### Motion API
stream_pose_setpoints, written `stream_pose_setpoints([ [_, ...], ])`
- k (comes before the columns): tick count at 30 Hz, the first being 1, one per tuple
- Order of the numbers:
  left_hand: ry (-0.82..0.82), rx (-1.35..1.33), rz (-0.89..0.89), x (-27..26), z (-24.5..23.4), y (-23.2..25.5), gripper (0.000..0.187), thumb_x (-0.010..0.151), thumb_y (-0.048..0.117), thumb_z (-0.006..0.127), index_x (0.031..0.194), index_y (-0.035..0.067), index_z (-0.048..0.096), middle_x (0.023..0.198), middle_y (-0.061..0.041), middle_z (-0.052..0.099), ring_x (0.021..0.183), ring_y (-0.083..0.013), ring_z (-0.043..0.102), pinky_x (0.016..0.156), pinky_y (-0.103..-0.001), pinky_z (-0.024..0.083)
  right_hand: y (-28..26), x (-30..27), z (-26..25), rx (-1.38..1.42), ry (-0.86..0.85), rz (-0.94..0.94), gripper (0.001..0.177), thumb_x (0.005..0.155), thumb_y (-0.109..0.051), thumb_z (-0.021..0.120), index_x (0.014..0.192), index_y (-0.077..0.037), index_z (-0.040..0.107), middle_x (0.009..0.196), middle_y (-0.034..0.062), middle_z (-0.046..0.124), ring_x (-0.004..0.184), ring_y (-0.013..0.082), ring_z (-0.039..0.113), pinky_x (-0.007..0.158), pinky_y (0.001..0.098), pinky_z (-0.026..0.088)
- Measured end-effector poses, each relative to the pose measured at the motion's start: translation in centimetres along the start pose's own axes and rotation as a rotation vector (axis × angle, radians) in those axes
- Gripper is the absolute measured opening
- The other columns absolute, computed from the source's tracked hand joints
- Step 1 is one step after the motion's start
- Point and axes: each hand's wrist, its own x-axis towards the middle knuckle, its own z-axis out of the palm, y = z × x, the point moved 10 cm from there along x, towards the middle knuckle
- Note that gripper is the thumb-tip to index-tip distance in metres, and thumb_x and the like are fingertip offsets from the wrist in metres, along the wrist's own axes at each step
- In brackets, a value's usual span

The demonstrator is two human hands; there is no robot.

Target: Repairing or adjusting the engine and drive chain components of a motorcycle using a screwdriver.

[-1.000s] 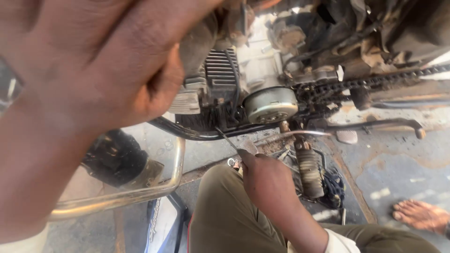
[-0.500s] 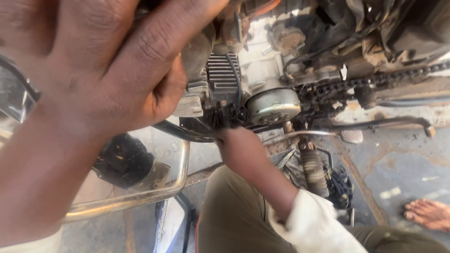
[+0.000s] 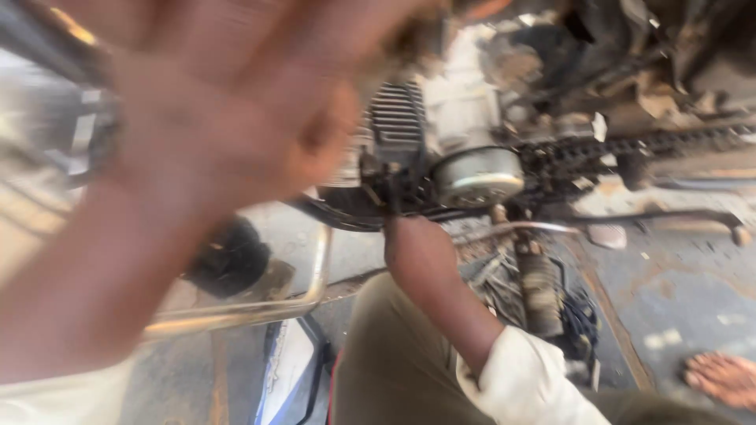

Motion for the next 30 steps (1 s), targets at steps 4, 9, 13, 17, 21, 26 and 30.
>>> stream_pose_setpoints([
  [4, -0.222, -0.097, 0.045, 2.4, -5.9, 5.8, 0.046, 0.089, 0.040, 0.066, 0.133, 0.026, 0.074, 0.135, -0.004, 0.064, 0.127, -0.0258, 0.057, 0.096, -0.048, 0.048, 0.8, -0.2, -1.1, 0.096, 0.172, -0.148, 0.015, 0.087, -0.010, 0.060, 0.085, -0.005, 0.074, 0.080, 0.0210, 0.071, 0.078, 0.0429, 0.068, 0.071, 0.0549, 0.052],
  [9, -0.308, -0.749, -0.861, -7.0, -0.6, 8.6, 0.032, 0.086, 0.016, 0.076, 0.115, 0.004, 0.069, 0.105, -0.012, 0.074, 0.093, -0.0282, 0.072, 0.077, -0.040, 0.059, 2.6, -0.3, -0.5, -0.045, 0.169, -0.117, 0.016, 0.086, -0.019, 0.067, 0.095, -0.006, 0.070, 0.076, 0.0184, 0.070, 0.075, 0.0417, 0.067, 0.067, 0.0558, 0.052],
  [13, -0.440, -0.938, -1.169, -14.7, 8.1, 15.2, 0.031, 0.087, 0.014, 0.074, 0.116, 0.004, 0.069, 0.108, -0.015, 0.075, 0.094, -0.0291, 0.074, 0.082, -0.040, 0.058, 2.2, -0.9, -0.9, -0.013, 0.141, -0.119, 0.051, 0.075, -0.011, 0.067, 0.126, -0.005, 0.063, 0.074, 0.0204, 0.069, 0.073, 0.0416, 0.068, 0.066, 0.0545, 0.054],
  [17, -0.540, -1.118, -1.419, -18.3, 13.0, 16.7, 0.029, 0.091, 0.015, 0.066, 0.119, 0.006, 0.070, 0.109, -0.014, 0.076, 0.095, -0.0239, 0.076, 0.084, -0.036, 0.060, 1.4, -2.7, 0.2, -0.077, 0.151, -0.069, 0.032, 0.075, -0.006, 0.067, 0.105, 0.001, 0.062, 0.081, 0.0205, 0.070, 0.076, 0.0406, 0.070, 0.068, 0.0519, 0.056],
  [21, -0.394, -1.482, -1.792, -21.8, 17.3, 18.9, 0.033, 0.096, 0.015, 0.054, 0.123, 0.005, 0.069, 0.113, -0.012, 0.076, 0.100, -0.0226, 0.074, 0.087, -0.036, 0.059, -1.0, -0.6, 0.6, -0.120, 0.185, -0.059, 0.015, 0.082, -0.008, 0.067, 0.095, -0.001, 0.065, 0.092, 0.0223, 0.069, 0.080, 0.0382, 0.070, 0.065, 0.0471, 0.058],
  [26, -0.086, -1.896, -2.154, -26.1, 19.3, 21.3, 0.039, 0.100, 0.019, 0.053, 0.131, -0.001, 0.066, 0.114, -0.016, 0.070, 0.103, -0.0252, 0.066, 0.091, -0.038, 0.054, -5.9, -3.1, 2.4, -0.481, 0.158, -0.216, 0.024, 0.083, -0.012, 0.065, 0.102, 0.003, 0.068, 0.092, 0.0217, 0.068, 0.076, 0.0286, 0.068, 0.051, 0.0386, 0.057],
  [30, 0.131, -2.196, -2.423, -27.7, 20.3, 23.9, 0.043, 0.104, 0.033, 0.044, 0.129, 0.001, 0.058, 0.118, -0.015, 0.069, 0.105, -0.0283, 0.068, 0.094, -0.042, 0.054, -7.9, -1.2, 6.4, -0.764, -0.065, -0.333, 0.019, 0.086, -0.011, 0.065, 0.101, -0.002, 0.073, 0.098, 0.0130, 0.065, 0.091, 0.0243, 0.062, 0.068, 0.0362, 0.050],
])
